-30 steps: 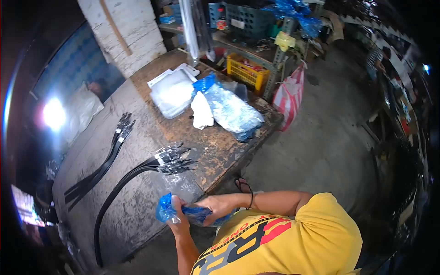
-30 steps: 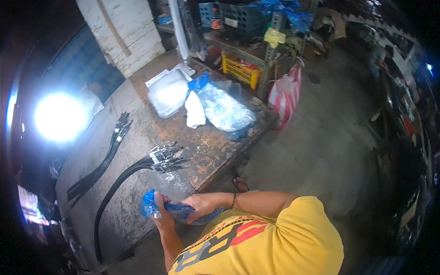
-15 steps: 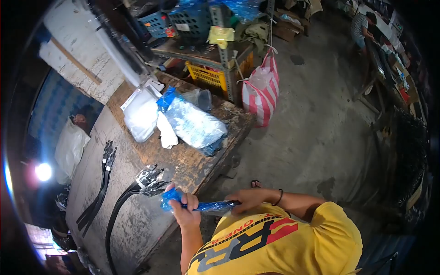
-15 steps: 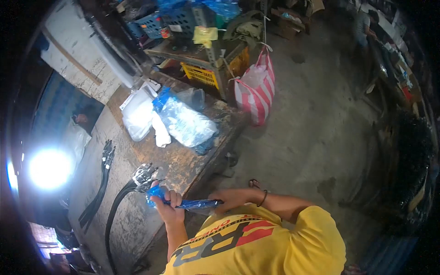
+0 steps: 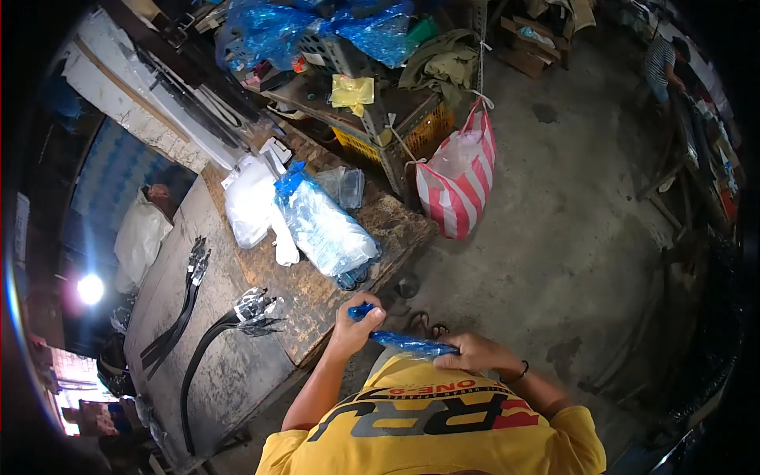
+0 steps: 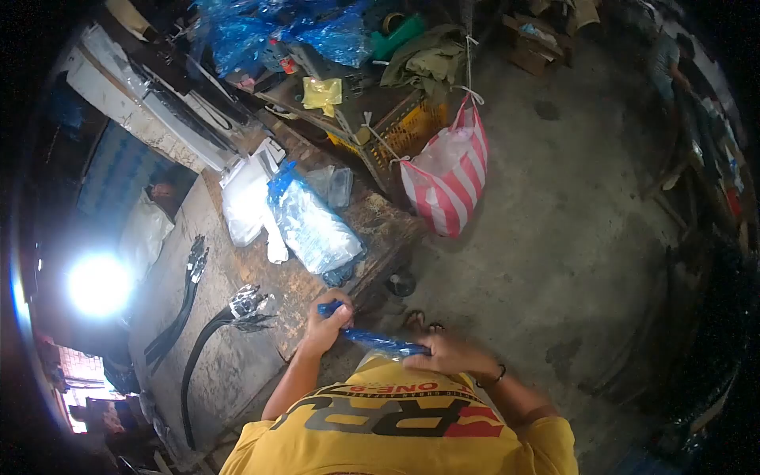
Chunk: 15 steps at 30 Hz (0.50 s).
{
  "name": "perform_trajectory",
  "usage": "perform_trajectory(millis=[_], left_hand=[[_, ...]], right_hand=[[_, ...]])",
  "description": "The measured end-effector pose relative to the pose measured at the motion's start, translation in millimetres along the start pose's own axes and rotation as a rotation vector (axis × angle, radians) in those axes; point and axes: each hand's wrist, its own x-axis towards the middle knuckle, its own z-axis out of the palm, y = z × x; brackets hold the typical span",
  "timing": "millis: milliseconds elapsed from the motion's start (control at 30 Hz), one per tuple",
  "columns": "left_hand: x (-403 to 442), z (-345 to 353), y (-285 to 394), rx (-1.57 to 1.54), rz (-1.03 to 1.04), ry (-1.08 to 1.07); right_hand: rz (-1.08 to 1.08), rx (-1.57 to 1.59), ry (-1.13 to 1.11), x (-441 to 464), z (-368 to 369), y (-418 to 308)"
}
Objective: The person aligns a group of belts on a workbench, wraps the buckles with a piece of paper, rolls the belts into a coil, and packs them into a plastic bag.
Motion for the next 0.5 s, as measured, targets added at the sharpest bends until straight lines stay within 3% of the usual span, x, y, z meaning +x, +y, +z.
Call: perform_trajectory(millis=[33,67,100,133,167,200,233,300,333,367,400,433,500], left_hand=[[8.6,5.8,-6.7,0.049,0.072,-0.006],[17.0,16.3,-1.6,0.116,0.121,-0.050],[28.1,30.0,-6.2,0.164,0.218,-0.080],[36.9,45.0,-15.8,0.127,0.180,-0.171],[47.8,54.9,-27.8,0.271,0.197,-0.275],[55.4,74.2,-26.6,0.125,0.179,-0.355],[60.4,90.9,-44.9,-0.011,0.169,-0.374],[80.9,104.8,-17.2,-0.091,-0.198,-0.600],[90.3,108.0,3.0,-0.207,-0.407,-0.554],[98.4,109.7,15.5,-0.318,-0.616,-0.504],[111.2,111.3,-9.2,-0.274,-0.399,-0.442],[124.2,107.6,-21.8,-0.282,-0.402,-0.446],[145.1,96.4,-33.9,-0.706,-0.613,-0.470]], right_hand=[[0.010,0.004,0.003,0.6,-2.5,1.9],[-0.180,0.153,0.300,2.1,-1.2,3.1],[-0.259,0.231,0.456,5.4,-2.2,-2.8],[-0.346,0.293,0.610,8.8,-3.1,-8.5],[-0.463,0.614,0.700,17.7,-13.0,-28.7],[-0.582,0.933,0.784,25.2,-26.1,-40.5],[-0.565,0.925,0.792,31.2,-39.1,-40.4],[-0.449,0.862,0.911,47.1,-61.8,-29.7],[-0.401,0.841,0.952,54.8,-72.3,-22.5],[-0.508,0.813,0.883,59.9,-84.7,-10.2],[-0.619,0.782,0.810,62.8,-92.9,-3.3],[-0.610,0.779,0.814,63.3,-97.5,-6.4],[-0.431,0.096,0.721,62.0,-105.5,-18.0]])
